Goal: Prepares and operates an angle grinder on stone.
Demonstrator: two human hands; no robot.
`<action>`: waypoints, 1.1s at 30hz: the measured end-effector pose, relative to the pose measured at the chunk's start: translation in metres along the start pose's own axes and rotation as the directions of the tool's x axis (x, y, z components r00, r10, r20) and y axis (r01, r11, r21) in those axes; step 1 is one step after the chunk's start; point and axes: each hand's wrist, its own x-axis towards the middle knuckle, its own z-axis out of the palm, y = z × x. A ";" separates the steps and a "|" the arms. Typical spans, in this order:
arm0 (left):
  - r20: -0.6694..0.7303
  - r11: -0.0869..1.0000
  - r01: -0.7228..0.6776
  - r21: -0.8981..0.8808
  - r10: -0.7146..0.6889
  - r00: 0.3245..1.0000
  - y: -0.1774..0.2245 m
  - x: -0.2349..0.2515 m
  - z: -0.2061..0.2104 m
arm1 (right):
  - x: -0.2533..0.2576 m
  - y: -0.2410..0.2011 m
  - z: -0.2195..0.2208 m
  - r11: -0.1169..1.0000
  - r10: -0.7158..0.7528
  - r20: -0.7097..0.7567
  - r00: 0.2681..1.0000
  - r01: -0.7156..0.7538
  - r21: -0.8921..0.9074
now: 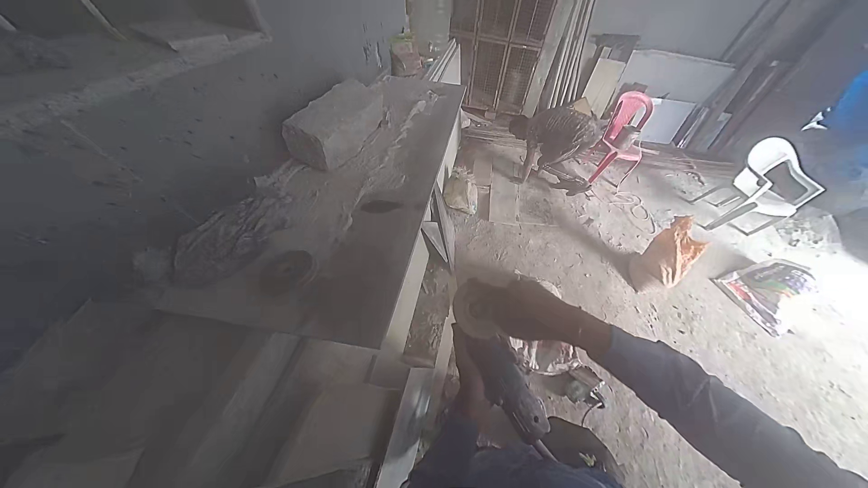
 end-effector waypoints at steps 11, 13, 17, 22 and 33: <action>-0.018 0.995 -0.033 0.095 0.035 0.999 0.006 0.006 0.001 | 0.006 0.001 -0.005 1.000 -0.006 -0.081 0.997 0.008 0.028; -0.062 0.993 -0.039 0.111 0.046 0.997 0.007 0.005 -0.001 | 0.004 0.006 0.000 0.966 -0.231 0.015 0.973 0.228 0.119; -0.036 1.000 -0.002 0.028 0.003 0.999 0.005 0.011 0.003 | 0.013 0.041 0.008 0.756 -0.479 -0.247 0.842 0.539 0.372; 0.026 0.997 -0.004 -0.076 0.006 1.000 0.010 0.028 0.011 | 0.033 0.056 0.000 0.973 -0.083 -0.305 0.949 0.144 0.183; -0.188 0.845 -0.534 -0.037 0.519 0.834 0.075 0.101 0.056 | 0.072 0.097 0.051 0.396 -0.371 0.027 0.928 0.132 0.909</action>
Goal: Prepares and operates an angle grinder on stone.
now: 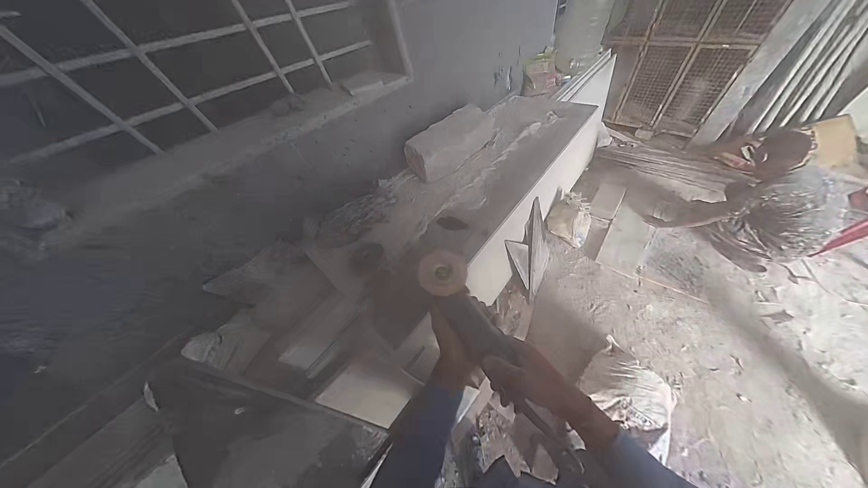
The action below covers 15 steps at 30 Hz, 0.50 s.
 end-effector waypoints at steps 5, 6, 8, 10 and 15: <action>-0.167 0.823 -0.257 0.506 0.386 0.907 0.006 0.036 0.040 | 0.058 -0.019 -0.043 0.963 -0.112 0.005 0.994 0.110 -0.248; -0.174 0.750 -0.270 0.604 0.454 0.874 0.012 0.044 0.045 | 0.070 -0.026 -0.045 0.952 -0.099 0.008 0.995 0.097 -0.291; -0.164 0.593 -0.232 0.771 0.537 0.828 0.031 0.058 0.040 | 0.095 -0.035 -0.040 0.956 -0.090 0.009 0.996 0.089 -0.279; -0.182 0.450 -0.094 0.888 0.531 0.827 0.050 0.065 0.029 | 0.109 -0.039 -0.030 0.957 -0.066 0.024 0.998 0.070 -0.282; -0.170 0.204 0.068 0.977 0.539 0.825 0.097 0.086 0.008 | 0.141 -0.040 0.002 0.925 -0.044 -0.042 0.998 0.025 -0.380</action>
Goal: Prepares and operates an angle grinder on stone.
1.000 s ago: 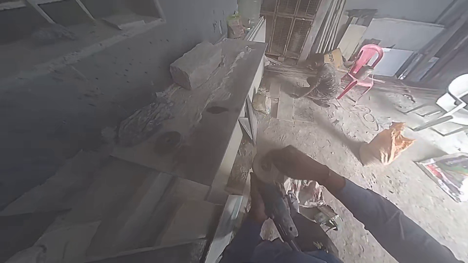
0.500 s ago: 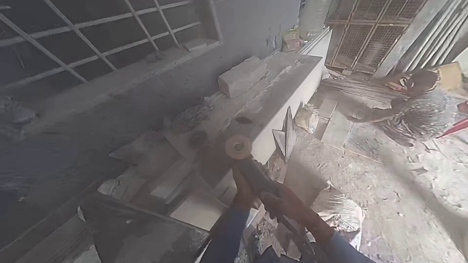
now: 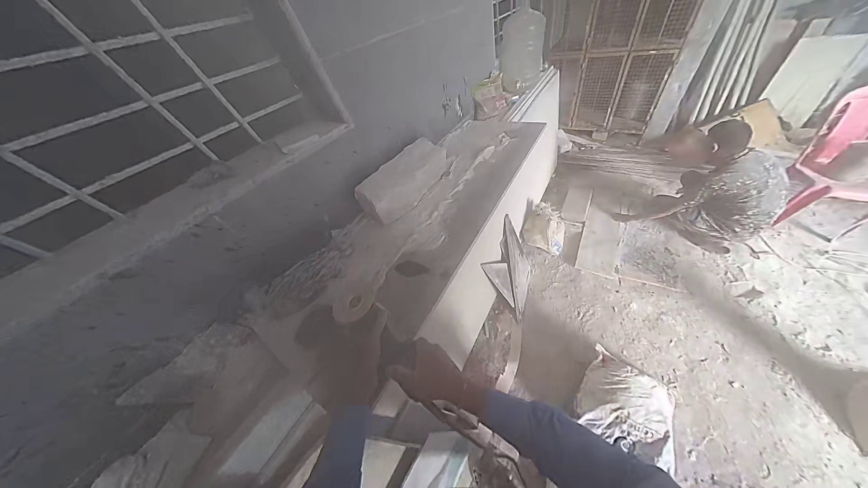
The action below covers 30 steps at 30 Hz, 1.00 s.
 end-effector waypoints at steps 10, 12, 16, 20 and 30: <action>0.070 0.918 -0.181 0.353 0.167 0.984 -0.015 0.050 -0.019 | 0.024 -0.008 0.021 0.989 0.125 -0.037 0.991 -0.127 -0.073; 0.055 0.922 -0.144 0.359 0.133 0.990 0.001 0.038 -0.014 | 0.024 -0.010 0.011 0.959 0.109 -0.042 0.993 -0.117 -0.260; 0.012 0.926 -0.171 0.338 0.178 0.984 -0.019 0.046 -0.010 | 0.009 -0.051 -0.029 0.873 -0.034 -0.126 0.991 -0.032 -0.487; 0.150 0.821 -0.317 0.475 0.279 0.949 -0.035 0.032 -0.009 | 0.040 -0.100 -0.062 0.840 -0.212 -0.133 0.968 0.111 -0.532; -0.107 0.991 -0.034 0.128 0.048 0.993 0.011 0.030 0.037 | 0.146 -0.112 -0.053 0.759 -0.260 0.048 0.964 0.235 -0.607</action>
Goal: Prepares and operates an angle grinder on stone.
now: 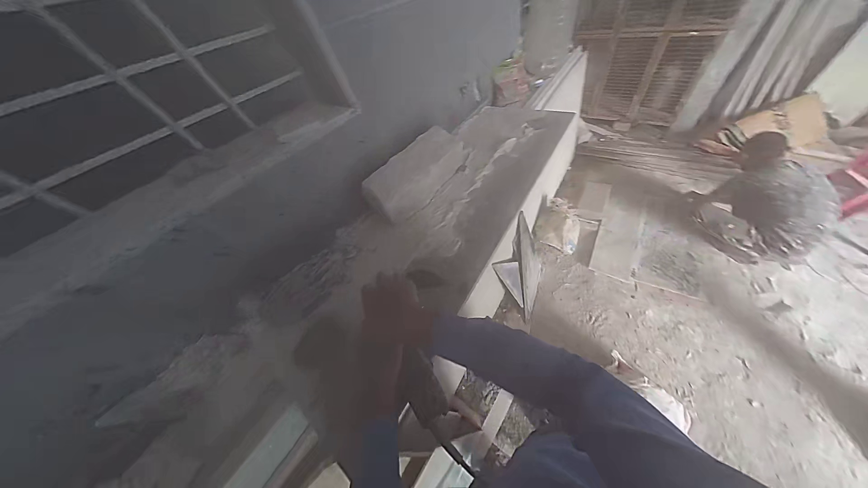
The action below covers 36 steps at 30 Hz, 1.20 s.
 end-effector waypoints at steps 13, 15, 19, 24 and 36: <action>-0.054 0.971 0.235 -0.050 -0.237 0.970 -0.019 0.024 -0.004 | 0.063 0.074 0.010 0.824 -0.560 0.137 0.817 0.532 0.196; -0.042 0.969 0.246 -0.032 -0.247 0.968 -0.012 0.021 -0.005 | 0.053 0.060 0.010 0.912 -0.409 0.161 0.898 0.396 0.110; 0.000 0.968 0.253 -0.002 -0.253 0.968 -0.002 0.014 -0.013 | 0.043 0.021 0.010 0.986 -0.068 0.226 0.972 0.100 -0.134; -0.006 0.974 0.225 -0.018 -0.225 0.974 -0.014 0.017 -0.019 | 0.061 0.012 0.000 0.975 -0.108 0.348 0.931 0.167 -0.144; 0.108 0.930 -0.027 0.366 -0.014 0.994 0.000 0.017 -0.029 | 0.041 -0.003 0.045 0.980 0.157 -0.040 0.987 -0.151 0.133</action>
